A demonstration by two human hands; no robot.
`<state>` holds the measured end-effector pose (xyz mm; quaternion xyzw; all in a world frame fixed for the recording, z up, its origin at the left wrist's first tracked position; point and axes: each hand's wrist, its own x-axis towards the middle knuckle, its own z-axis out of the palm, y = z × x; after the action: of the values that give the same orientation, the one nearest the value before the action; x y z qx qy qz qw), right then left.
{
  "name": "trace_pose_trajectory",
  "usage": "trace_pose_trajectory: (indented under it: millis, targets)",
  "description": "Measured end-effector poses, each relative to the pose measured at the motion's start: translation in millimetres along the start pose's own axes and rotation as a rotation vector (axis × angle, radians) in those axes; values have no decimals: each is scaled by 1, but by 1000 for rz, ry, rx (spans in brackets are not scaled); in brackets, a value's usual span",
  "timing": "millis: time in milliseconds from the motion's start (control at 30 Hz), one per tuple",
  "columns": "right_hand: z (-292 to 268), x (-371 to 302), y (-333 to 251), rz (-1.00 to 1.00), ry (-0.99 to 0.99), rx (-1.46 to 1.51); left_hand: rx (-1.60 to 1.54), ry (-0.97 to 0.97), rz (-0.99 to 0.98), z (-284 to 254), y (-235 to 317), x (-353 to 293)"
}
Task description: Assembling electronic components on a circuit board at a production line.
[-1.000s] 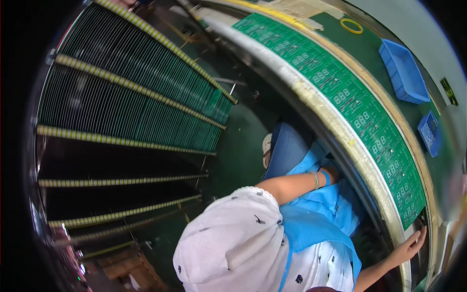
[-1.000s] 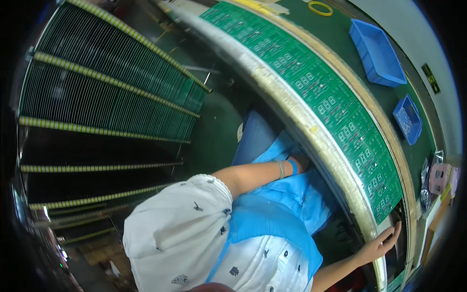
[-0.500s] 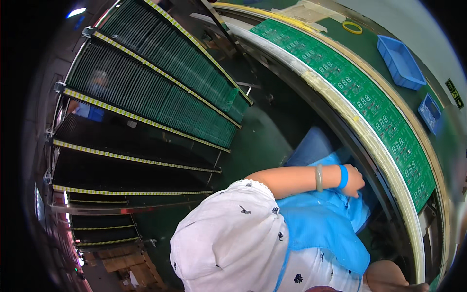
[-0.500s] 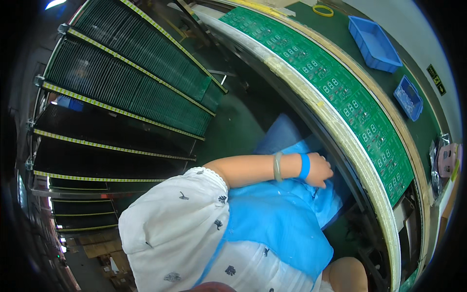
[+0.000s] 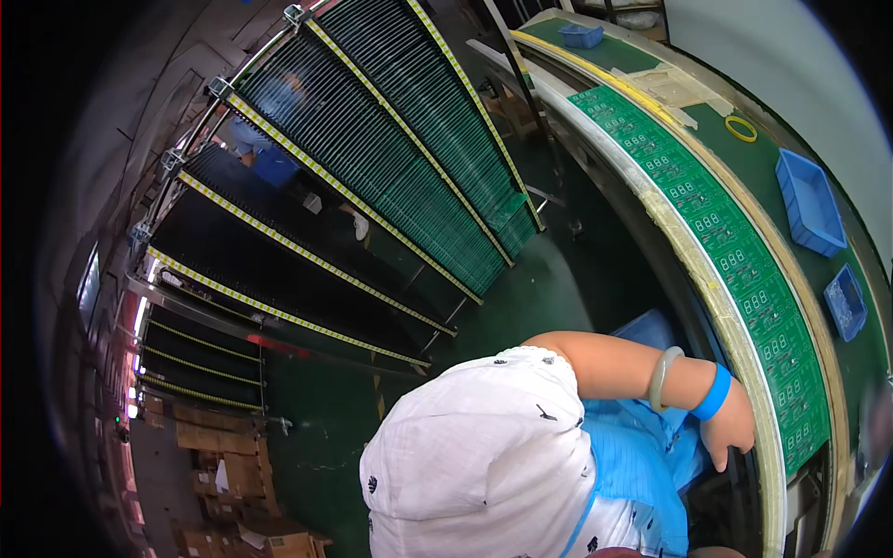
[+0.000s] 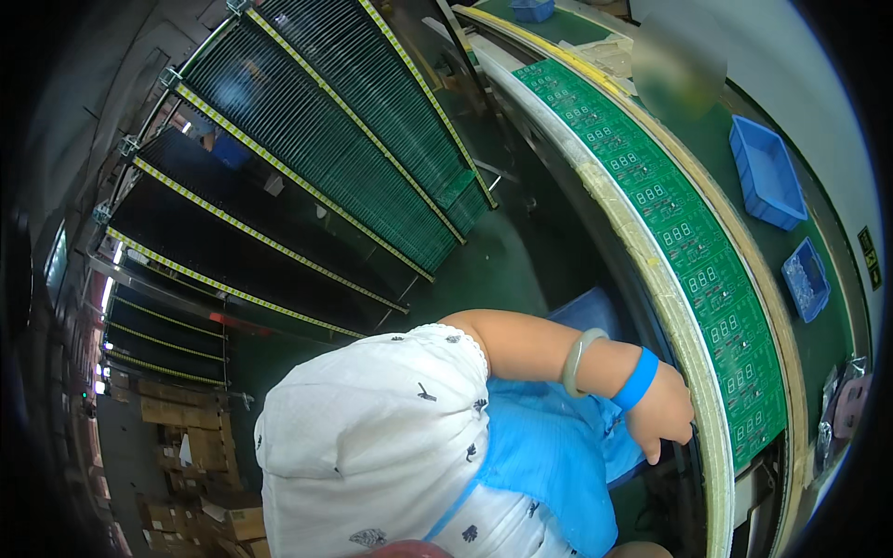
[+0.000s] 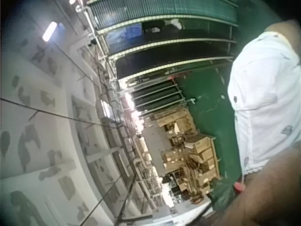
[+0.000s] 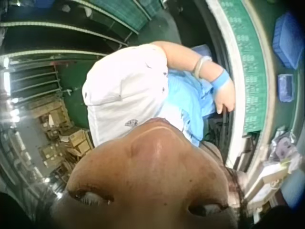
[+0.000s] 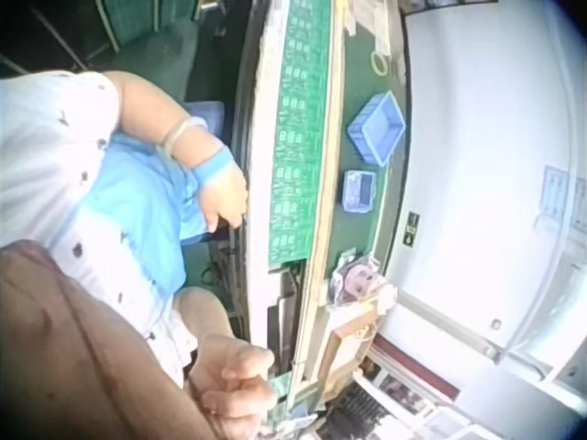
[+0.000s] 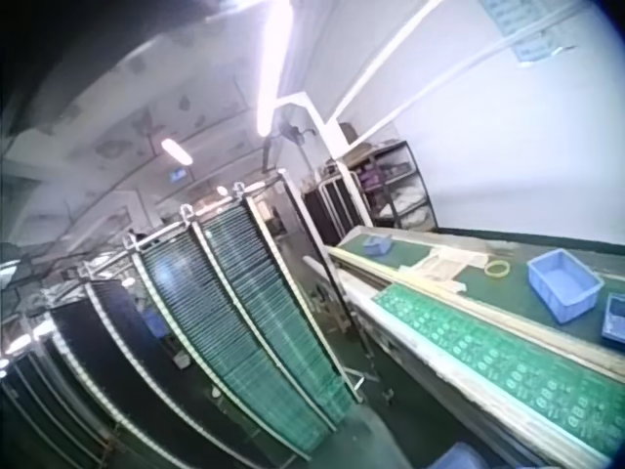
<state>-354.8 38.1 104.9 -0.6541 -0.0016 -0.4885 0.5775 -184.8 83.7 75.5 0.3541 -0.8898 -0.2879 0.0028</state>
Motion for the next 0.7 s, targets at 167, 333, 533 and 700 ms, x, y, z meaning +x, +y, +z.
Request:
trace_pose_trajectory:
  millis: [167, 333, 533, 700]
  targets:
    - [-19, 9, -7, 22, -26, 41, -43, 33, 140, -30, -2, 19]
    - [-50, -3, -32, 74, 81, -21, -105, 100, 111, -71, -15, 9]
    - [-68, 2, -51, 137, 279, -116, -170, 328, 74, -137, -69, 6]
    - [-80, 27, -76, 188, 395, -216, -111, 783, -149, -182, -126, 33]
